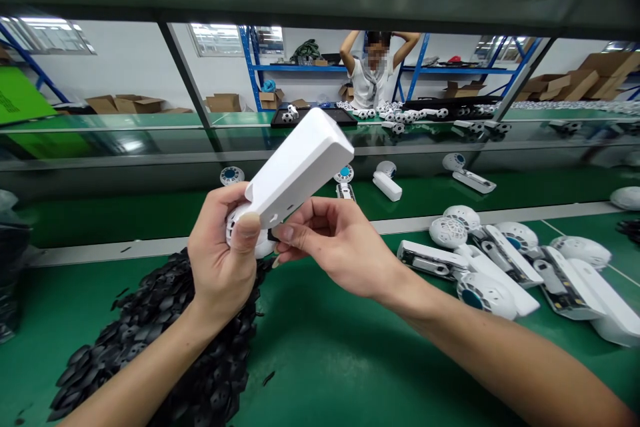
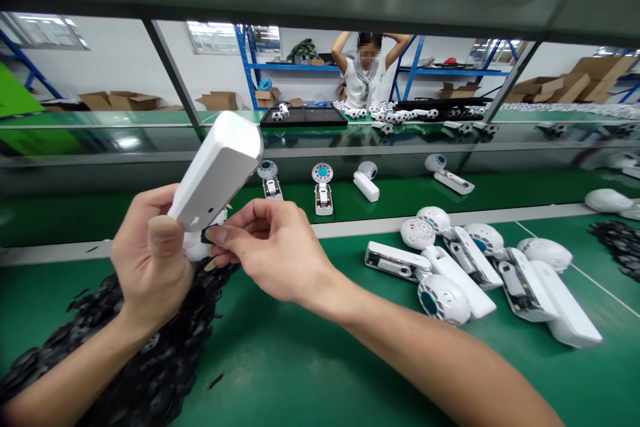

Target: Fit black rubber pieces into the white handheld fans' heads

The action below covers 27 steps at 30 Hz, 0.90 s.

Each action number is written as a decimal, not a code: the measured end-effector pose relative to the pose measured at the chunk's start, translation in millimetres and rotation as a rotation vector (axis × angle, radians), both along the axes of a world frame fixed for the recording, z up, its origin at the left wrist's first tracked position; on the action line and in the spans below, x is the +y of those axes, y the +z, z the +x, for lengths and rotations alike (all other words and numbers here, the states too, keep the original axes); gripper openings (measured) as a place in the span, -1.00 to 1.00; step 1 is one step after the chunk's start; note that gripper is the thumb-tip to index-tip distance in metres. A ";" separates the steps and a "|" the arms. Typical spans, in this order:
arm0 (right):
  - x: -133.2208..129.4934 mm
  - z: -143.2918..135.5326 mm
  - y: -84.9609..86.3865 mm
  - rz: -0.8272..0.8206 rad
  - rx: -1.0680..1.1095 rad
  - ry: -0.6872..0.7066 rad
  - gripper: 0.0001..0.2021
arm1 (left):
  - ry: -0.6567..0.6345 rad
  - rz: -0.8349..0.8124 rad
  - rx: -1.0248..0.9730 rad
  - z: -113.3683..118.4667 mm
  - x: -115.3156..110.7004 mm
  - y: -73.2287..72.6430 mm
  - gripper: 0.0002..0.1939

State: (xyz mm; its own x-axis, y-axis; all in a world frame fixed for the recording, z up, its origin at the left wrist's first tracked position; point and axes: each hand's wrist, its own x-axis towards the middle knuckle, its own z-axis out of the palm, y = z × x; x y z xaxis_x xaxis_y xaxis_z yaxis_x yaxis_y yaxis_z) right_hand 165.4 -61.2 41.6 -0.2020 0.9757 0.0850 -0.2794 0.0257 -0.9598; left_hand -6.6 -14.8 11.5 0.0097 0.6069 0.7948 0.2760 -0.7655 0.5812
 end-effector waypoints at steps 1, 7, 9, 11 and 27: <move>-0.3 -0.4 -0.2 0.002 -0.018 -0.013 -0.53 | 0.008 0.005 0.003 -0.5 0.1 0.3 -0.53; 1.8 -0.6 -1.6 -0.014 0.050 0.023 -0.52 | 0.018 0.077 0.079 -4.1 0.7 4.2 -0.62; 2.7 0.2 -2.1 -0.026 0.080 0.052 -0.52 | 0.017 0.093 0.084 -3.8 0.1 5.0 -0.65; 3.1 0.7 -2.8 -0.034 0.091 0.062 -0.51 | 0.017 0.103 0.075 -3.1 -1.0 5.1 -0.65; -1.1 1.9 -2.0 -0.132 0.190 0.171 -0.53 | 0.036 0.202 0.165 -6.6 -13.4 14.2 -0.68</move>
State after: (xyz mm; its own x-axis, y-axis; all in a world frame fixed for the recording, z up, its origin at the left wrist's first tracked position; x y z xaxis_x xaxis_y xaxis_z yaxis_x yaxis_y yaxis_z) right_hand 167.2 -62.3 39.6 -0.3575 0.9339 0.0114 -0.4445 -0.1593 -0.8815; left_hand -13.2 -28.2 25.8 0.1308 0.4387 0.8891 0.3832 -0.8494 0.3628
